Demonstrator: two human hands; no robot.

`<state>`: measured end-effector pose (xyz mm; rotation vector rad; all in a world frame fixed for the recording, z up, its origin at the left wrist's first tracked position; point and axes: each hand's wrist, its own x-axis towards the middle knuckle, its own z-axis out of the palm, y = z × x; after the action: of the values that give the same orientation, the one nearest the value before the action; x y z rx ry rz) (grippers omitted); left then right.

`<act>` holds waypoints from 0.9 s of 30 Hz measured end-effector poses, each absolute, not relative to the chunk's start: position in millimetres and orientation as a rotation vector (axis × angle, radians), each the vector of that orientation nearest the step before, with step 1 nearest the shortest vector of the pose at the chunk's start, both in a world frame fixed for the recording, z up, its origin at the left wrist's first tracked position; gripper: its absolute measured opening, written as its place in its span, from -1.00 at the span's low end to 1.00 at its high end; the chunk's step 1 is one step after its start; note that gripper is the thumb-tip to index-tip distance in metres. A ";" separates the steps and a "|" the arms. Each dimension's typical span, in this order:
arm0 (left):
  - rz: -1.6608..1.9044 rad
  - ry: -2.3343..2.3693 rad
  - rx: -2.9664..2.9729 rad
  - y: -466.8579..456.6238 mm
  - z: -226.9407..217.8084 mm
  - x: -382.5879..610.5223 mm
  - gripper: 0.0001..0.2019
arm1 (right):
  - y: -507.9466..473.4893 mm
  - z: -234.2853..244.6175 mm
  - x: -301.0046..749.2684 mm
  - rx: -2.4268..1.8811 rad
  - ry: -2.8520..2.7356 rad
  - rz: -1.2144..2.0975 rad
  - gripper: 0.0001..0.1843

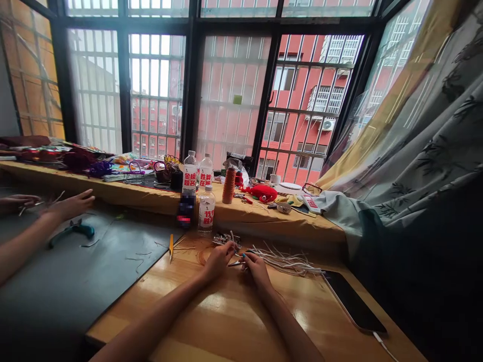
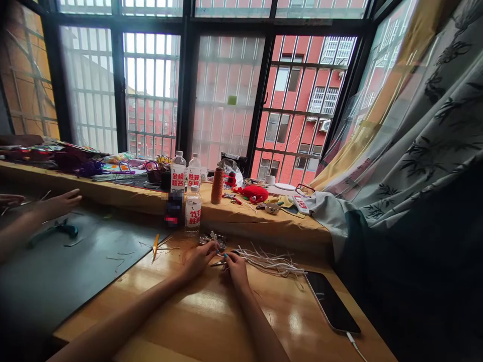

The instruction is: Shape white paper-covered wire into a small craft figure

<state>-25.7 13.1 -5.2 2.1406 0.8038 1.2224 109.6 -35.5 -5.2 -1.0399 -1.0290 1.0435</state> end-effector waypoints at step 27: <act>1.116 0.676 1.785 -4.2 11.4 -15.1 -0.71 | -45.2 5.3 107.5 -0.839 -0.814 1.039 -0.62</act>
<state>-15.1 -4.2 11.4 1.7852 0.6757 1.1163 107.5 -45.2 5.3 -0.8386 -0.8143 1.0391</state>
